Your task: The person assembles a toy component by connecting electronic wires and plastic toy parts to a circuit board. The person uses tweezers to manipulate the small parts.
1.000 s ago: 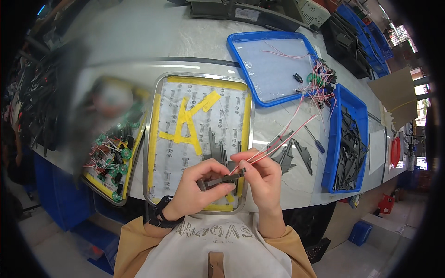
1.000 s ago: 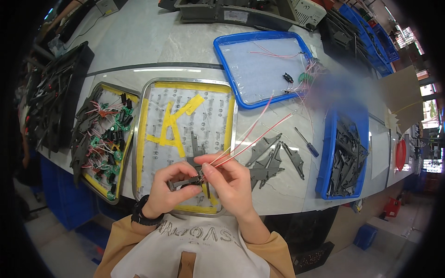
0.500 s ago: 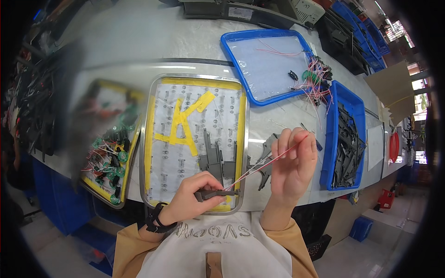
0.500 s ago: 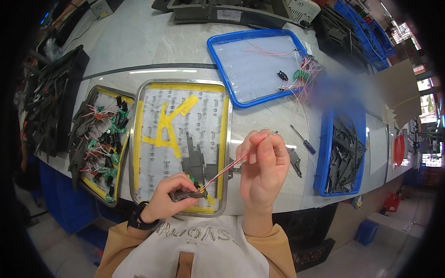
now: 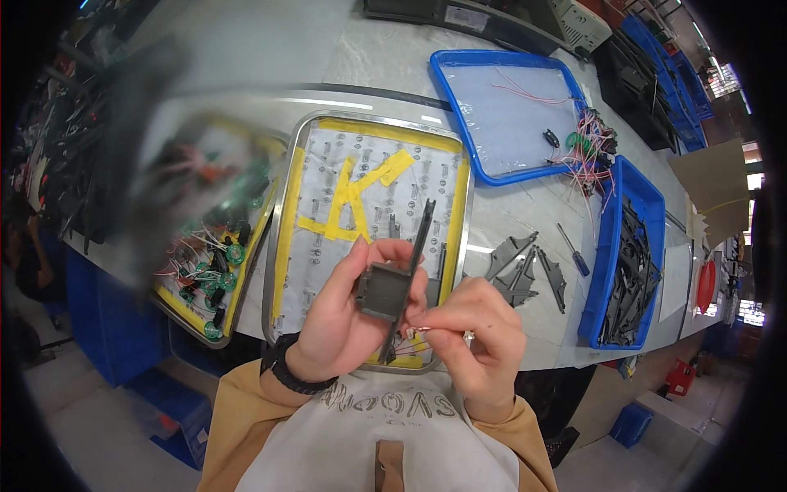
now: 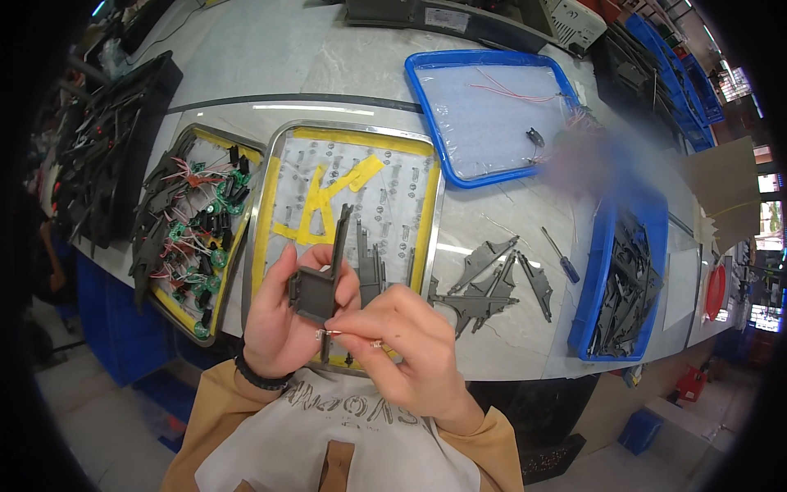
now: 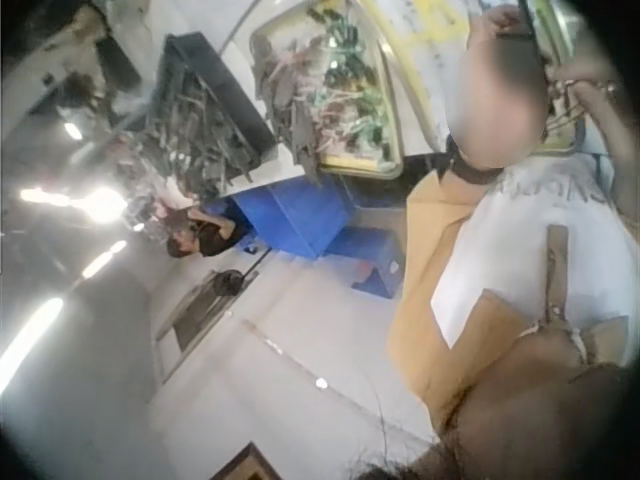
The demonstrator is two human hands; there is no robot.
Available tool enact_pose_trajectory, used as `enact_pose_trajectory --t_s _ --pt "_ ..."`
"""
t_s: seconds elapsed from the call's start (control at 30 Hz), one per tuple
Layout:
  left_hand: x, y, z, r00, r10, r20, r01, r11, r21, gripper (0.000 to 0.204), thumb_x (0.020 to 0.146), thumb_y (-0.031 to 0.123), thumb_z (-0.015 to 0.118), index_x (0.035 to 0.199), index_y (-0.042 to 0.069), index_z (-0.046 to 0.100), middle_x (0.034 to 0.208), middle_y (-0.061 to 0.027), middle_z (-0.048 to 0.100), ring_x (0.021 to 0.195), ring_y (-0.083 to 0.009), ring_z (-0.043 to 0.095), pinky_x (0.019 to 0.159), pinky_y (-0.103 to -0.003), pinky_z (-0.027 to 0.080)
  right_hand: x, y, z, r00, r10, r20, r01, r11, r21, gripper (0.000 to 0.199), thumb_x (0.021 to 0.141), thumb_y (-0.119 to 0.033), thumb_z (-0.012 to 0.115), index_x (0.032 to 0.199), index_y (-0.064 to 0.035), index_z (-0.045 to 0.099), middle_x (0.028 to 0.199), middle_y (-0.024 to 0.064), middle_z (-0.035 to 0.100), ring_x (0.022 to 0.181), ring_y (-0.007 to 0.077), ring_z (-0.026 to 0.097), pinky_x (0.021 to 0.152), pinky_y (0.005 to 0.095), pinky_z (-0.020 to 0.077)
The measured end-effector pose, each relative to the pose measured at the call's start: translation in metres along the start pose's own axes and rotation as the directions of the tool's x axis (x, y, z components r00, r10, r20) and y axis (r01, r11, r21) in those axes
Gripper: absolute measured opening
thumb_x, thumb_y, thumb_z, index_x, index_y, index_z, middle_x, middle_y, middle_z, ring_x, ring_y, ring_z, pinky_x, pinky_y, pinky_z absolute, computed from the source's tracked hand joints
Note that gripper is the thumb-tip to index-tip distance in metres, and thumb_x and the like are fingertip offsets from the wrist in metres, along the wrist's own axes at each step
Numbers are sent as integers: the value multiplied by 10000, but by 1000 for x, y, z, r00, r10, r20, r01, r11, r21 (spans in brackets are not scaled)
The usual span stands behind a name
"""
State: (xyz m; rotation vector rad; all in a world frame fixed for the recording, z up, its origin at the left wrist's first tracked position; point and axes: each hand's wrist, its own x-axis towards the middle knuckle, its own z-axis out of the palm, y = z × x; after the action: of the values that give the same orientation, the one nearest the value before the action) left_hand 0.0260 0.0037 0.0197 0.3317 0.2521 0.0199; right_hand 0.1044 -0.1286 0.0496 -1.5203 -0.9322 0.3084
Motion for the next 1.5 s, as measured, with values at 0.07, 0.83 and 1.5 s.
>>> enact_pose_trajectory --t_s 0.07,0.83,1.5 --pt "1 -3 9 1000 -7 -8 6 995 -95 408 921 368 292 1132 34 394 935 -95 491 755 -171 499 651 -303 410 -4 1 1 1000 -8 -22 8 1000 30 190 682 68 624 858 -1 644 663 71 549 568 136 505 493 230 392" --pt "1 -36 7 765 547 340 -499 170 850 518 750 82 549 1237 -12 400 965 -108 430 721 -142 438 585 -218 383 -5 19 4 823 -272 -498 76 922 -379 273 614 127 677 854 12 615 628 50 557 504 98 475 411 201 345" --pt "2 -35 17 755 496 429 -473 -40 880 498 759 180 566 1174 -73 460 941 -153 503 759 -219 487 635 -283 429 0 17 3 844 -370 -388 72 795 -602 333 599 102 648 914 -3 641 661 69 574 512 148 538 459 234 445"
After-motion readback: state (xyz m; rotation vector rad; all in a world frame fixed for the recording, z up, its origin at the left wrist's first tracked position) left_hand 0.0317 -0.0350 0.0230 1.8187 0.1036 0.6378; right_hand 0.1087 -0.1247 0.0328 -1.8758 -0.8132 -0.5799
